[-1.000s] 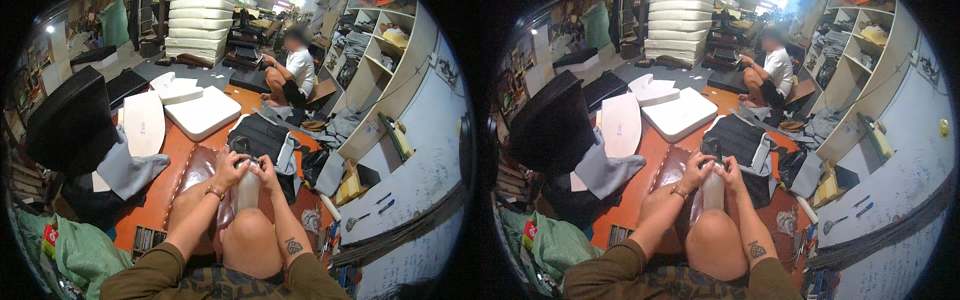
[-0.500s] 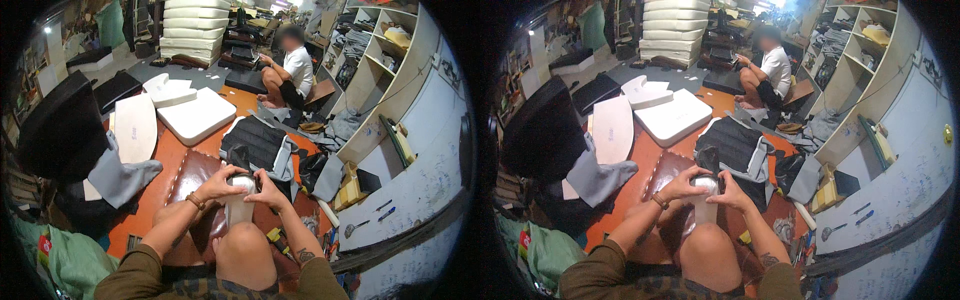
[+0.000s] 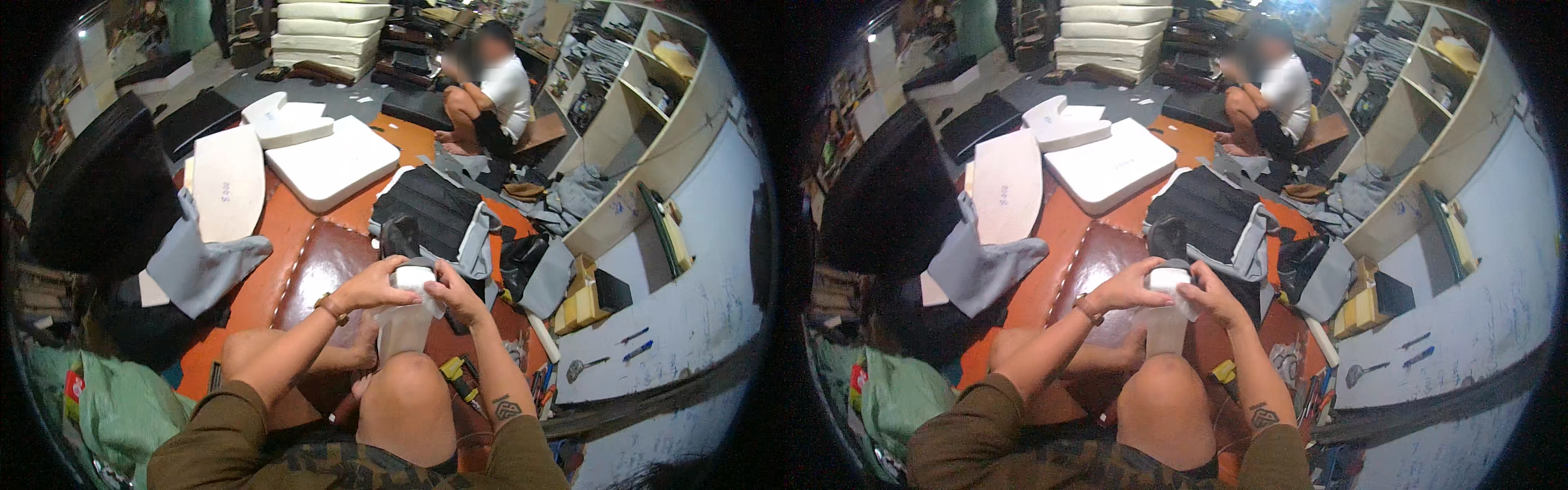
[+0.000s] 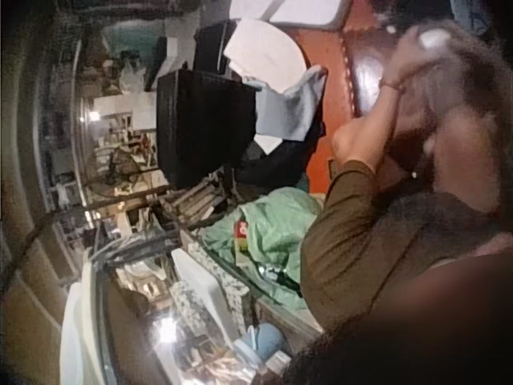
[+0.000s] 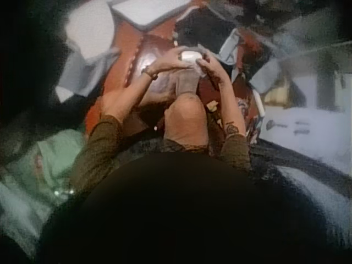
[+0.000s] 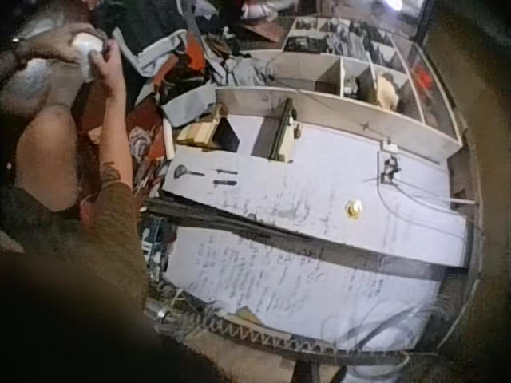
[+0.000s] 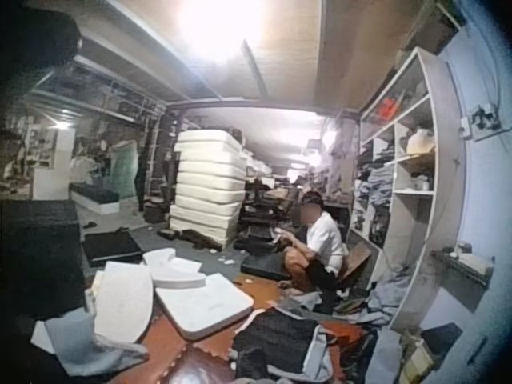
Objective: The person sits on the floor and fits a black leather cover over a white foam cushion. They smooth the material, tuck edges, and adjust the fit by hand while handling the cushion and cover repeatedly.
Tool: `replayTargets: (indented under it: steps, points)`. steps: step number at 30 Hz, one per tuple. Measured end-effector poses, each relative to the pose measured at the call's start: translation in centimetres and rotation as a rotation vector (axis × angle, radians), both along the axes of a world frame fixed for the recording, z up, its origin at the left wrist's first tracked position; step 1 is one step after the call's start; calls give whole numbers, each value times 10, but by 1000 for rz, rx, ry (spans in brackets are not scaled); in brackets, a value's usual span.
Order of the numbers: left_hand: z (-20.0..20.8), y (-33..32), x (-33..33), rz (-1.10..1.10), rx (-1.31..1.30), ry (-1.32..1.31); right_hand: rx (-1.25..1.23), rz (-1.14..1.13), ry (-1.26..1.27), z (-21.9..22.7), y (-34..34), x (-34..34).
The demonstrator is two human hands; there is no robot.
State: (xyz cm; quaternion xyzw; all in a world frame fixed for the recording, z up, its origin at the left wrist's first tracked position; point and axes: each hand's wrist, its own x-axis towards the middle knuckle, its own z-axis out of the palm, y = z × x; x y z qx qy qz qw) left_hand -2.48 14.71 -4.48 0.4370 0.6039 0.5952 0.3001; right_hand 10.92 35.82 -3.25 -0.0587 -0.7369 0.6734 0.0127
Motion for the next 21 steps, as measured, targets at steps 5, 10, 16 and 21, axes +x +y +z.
replayTargets:
  steps: [5, 10, 16, 21]
  points:
    - [19, 6, 9, 14, -64, 116, -157, -33, -74, 8, -1, 16]
    - [24, 16, 4, -66, -133, 191, -75, 63, -96, -11, 34, 9]
    - [29, 23, 8, -111, -125, 128, -247, 39, -71, -5, 28, 16]
    - [17, 44, 13, -87, -137, 115, -302, 19, -51, -14, 53, 25]
